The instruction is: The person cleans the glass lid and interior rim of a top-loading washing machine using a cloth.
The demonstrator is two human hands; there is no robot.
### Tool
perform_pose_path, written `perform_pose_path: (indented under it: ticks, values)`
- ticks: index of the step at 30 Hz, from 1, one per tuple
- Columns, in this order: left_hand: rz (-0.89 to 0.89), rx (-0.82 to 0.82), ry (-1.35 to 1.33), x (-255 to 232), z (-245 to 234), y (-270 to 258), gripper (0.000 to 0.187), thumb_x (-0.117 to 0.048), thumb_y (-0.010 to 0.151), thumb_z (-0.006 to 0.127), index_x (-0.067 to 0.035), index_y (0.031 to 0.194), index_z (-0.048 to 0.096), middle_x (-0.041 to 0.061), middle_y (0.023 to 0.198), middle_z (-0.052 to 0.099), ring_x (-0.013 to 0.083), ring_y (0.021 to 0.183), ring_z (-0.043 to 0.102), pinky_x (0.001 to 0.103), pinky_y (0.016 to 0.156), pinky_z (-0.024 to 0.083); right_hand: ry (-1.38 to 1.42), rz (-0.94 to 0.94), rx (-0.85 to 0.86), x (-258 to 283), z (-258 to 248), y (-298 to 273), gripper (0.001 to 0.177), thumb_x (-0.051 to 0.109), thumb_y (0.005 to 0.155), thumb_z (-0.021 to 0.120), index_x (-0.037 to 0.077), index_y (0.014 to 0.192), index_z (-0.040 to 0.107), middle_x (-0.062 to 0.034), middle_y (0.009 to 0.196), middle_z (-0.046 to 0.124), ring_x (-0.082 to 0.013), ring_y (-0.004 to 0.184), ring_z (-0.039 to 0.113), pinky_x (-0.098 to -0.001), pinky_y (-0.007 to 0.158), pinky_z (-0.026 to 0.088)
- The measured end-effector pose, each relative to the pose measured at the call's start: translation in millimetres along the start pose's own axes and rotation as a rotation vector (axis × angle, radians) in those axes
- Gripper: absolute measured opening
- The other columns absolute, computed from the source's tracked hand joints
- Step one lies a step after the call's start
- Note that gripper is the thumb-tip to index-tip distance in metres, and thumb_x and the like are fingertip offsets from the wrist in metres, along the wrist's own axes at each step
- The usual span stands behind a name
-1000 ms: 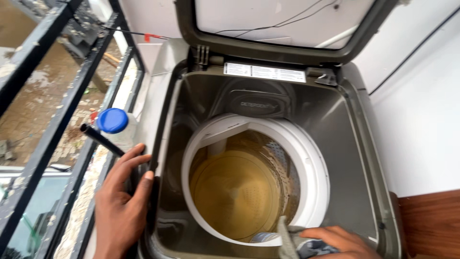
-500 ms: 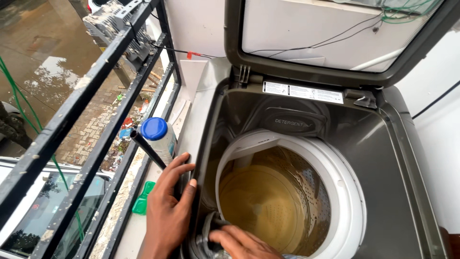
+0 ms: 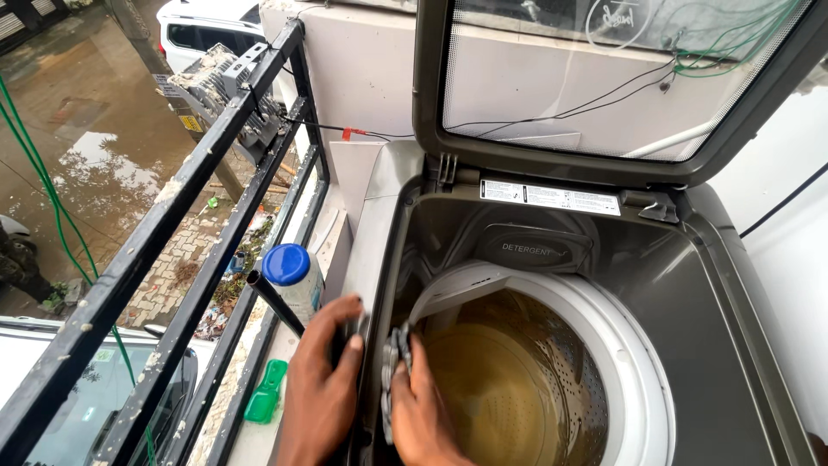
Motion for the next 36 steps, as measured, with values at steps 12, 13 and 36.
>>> perform_pose_path:
  ticks: [12, 13, 36]
  values:
    - [0.213, 0.033, 0.174, -18, 34, 80, 0.044, -0.011, 0.096, 0.055, -0.009, 0.14, 0.057, 0.007, 0.155, 0.051, 0.0291, 0.147, 0.041, 0.041, 0.115, 0.037, 0.334, -0.521, -0.296, 25, -2, 126, 0.052, 0.019, 0.103, 0.037, 0.012, 0.154, 0.042, -0.0143, 0.15, 0.055, -0.0268, 0.139, 0.054, -0.0391, 0.114, 0.041]
    - [0.207, 0.029, 0.164, -19, 33, 79, 0.044, -0.011, 0.095, 0.056, -0.008, 0.139, 0.058, 0.008, 0.155, 0.051, 0.0288, 0.147, 0.042, 0.041, 0.115, 0.038, 0.238, -0.452, -0.369, 29, -4, 133, 0.051, 0.021, 0.103, 0.039, 0.015, 0.154, 0.042, -0.0142, 0.149, 0.055, -0.028, 0.138, 0.051, -0.0403, 0.113, 0.04]
    - [0.215, 0.066, 0.012, -12, 45, 141, 0.041, -0.03, 0.104, 0.048, -0.011, 0.138, 0.06, 0.016, 0.14, 0.063, 0.0355, 0.145, 0.044, 0.044, 0.111, 0.039, -0.129, -0.643, -0.364, 50, 0, 89, 0.049, 0.028, 0.107, 0.037, 0.012, 0.151, 0.048, -0.0194, 0.153, 0.039, -0.0368, 0.141, 0.044, -0.0454, 0.118, 0.034]
Point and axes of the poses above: each hand's wrist, its own y-axis towards the middle knuckle, its own z-axis out of the palm, x = y × z, the point moved 2 cm from there along y, towards the middle knuckle
